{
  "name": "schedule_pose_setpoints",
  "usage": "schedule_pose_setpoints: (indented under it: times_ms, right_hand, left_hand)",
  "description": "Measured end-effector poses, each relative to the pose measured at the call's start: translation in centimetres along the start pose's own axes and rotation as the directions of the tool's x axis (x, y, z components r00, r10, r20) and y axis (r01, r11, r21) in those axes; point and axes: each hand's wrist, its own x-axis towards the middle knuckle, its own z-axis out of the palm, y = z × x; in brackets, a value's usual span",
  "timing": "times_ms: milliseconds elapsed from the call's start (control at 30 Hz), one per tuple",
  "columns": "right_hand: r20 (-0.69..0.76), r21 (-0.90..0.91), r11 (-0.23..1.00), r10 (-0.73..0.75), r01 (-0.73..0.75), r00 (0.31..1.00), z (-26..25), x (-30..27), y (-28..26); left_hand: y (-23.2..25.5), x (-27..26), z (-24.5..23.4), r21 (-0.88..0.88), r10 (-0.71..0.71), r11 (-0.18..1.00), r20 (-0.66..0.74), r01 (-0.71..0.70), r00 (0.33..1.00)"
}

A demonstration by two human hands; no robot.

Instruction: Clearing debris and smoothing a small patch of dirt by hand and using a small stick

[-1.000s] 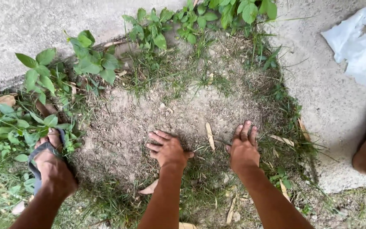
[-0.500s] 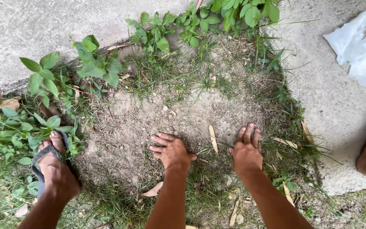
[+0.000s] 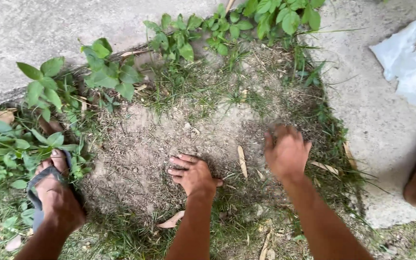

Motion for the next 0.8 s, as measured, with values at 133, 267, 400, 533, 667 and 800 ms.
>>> schedule_pose_setpoints:
  times_ms: [133,267,400,533,667,800]
  right_hand:
    - [-0.058,0.135,0.991,-0.013,0.021,0.998,0.4,3.9,0.2]
    - [-0.003,0.115,0.990,-0.084,0.084,0.996,-0.2,5.7,-0.8]
    - [0.091,0.113,0.993,-0.022,0.012,0.996,0.5,6.0,-0.9]
    - [0.064,0.057,0.996,-0.066,0.062,0.996,0.2,6.0,-1.3]
    - [0.122,0.046,0.999,-0.001,-0.005,0.992,1.6,7.1,-0.4]
    - [0.092,-0.056,0.997,-0.057,0.062,0.994,2.4,8.3,-0.4]
  left_hand:
    - [0.0,-1.0,-0.8,-0.024,0.015,1.000,0.014,-0.015,1.000]
    - [0.0,-1.0,-1.0,0.006,-0.002,1.000,0.025,0.002,1.000]
    - [0.2,-0.8,-1.1,-0.006,-0.017,1.000,0.020,0.017,1.000]
    - [0.2,-0.7,-0.9,-0.015,-0.011,1.000,0.021,0.012,1.000]
    - [0.3,-0.7,-0.6,-0.024,-0.004,1.000,0.026,0.004,1.000]
    - [0.3,-0.8,-1.0,-0.029,-0.014,0.999,0.030,0.015,0.999]
